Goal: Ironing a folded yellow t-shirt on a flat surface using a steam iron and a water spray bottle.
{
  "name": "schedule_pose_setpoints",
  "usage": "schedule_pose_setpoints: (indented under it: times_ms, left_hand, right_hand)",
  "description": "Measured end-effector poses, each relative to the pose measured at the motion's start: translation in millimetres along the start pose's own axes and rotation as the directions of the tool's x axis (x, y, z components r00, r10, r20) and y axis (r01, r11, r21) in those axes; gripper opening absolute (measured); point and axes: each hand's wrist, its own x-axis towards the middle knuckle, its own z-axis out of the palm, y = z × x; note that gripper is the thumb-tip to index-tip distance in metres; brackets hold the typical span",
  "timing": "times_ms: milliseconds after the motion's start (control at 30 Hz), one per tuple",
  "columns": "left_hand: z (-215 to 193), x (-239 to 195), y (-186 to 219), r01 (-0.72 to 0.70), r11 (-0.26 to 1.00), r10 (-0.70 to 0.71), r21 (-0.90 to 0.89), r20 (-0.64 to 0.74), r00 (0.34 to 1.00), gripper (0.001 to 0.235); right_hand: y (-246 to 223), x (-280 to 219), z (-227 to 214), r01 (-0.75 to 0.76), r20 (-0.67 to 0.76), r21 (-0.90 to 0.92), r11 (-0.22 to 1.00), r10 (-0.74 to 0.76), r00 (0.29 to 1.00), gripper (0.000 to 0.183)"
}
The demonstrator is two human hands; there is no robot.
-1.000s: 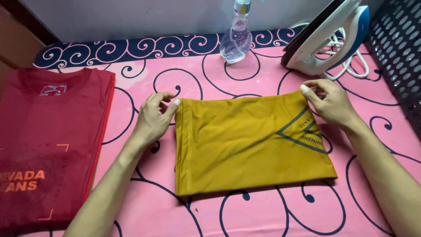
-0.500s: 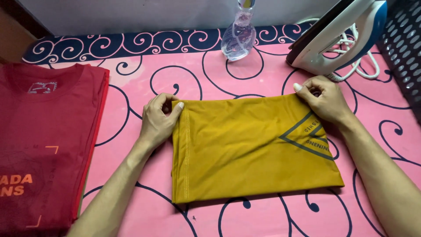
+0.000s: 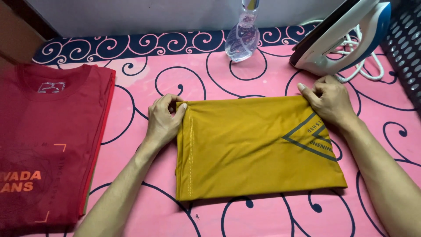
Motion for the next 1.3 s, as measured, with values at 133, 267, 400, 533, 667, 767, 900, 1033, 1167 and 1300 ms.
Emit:
schedule_pose_setpoints:
  times_ms: [133, 267, 400, 533, 667, 767, 900, 1033, 1167, 1300]
  left_hand:
    - [-2, 1, 4, 0.076, 0.997, -0.076, -0.032, -0.005, 0.997, 0.015]
    - [-8, 1, 10, -0.005, 0.995, -0.004, -0.098, -0.085, 0.996, 0.022]
    - [-11, -4, 27, -0.157, 0.988, 0.155, -0.004, -0.115, 0.981, 0.021]
    - [3, -28, 60, -0.378, 0.902, 0.368, 0.209, 0.086, 0.926, 0.038]
    - [9, -45, 77, -0.39, 0.867, 0.266, 0.31, 0.374, 0.888, 0.07]
    - [4, -44, 77, -0.31, 0.895, 0.121, 0.32, 0.495, 0.86, 0.082]
    - [3, -46, 77, -0.284, 0.88, 0.061, 0.382, 0.5, 0.864, 0.089]
    - [5, -45, 78, -0.282, 0.851, 0.03, 0.443, 0.496, 0.868, 0.094]
    - [27, -32, 85, -0.247, 0.852, -0.009, 0.462, 0.484, 0.875, 0.096]
    - [61, -15, 116, -0.466, 0.812, 0.228, 0.352, 0.544, 0.808, 0.082]
  right_hand:
    - [-14, -3, -15, -0.017, -0.009, -0.019, 1.0, 0.017, 1.0, 0.037]
    - [-53, -17, -19, 0.113, -0.065, -0.029, 0.993, -0.115, 0.991, 0.028]
    - [-95, -37, -8, 0.398, -0.063, -0.02, 0.917, -0.398, 0.915, 0.027]
    - [-135, -69, -3, 0.481, 0.118, -0.021, 0.876, -0.476, 0.872, 0.055]
    - [-142, -84, 0, 0.408, 0.315, -0.015, 0.913, -0.383, 0.869, 0.069]
    - [-127, -80, -7, 0.358, 0.403, -0.113, 0.927, -0.286, 0.869, 0.076]
    - [-83, -71, -15, 0.194, 0.427, -0.193, 0.962, -0.096, 0.899, 0.081]
    - [-40, -69, -17, -0.002, 0.323, -0.227, 0.974, 0.077, 0.943, 0.079]
    - [-32, -83, -43, -0.106, 0.225, -0.15, 0.983, 0.138, 0.965, 0.079]
    - [-41, -122, -63, 0.069, 0.219, -0.04, 0.997, -0.058, 0.974, 0.084]
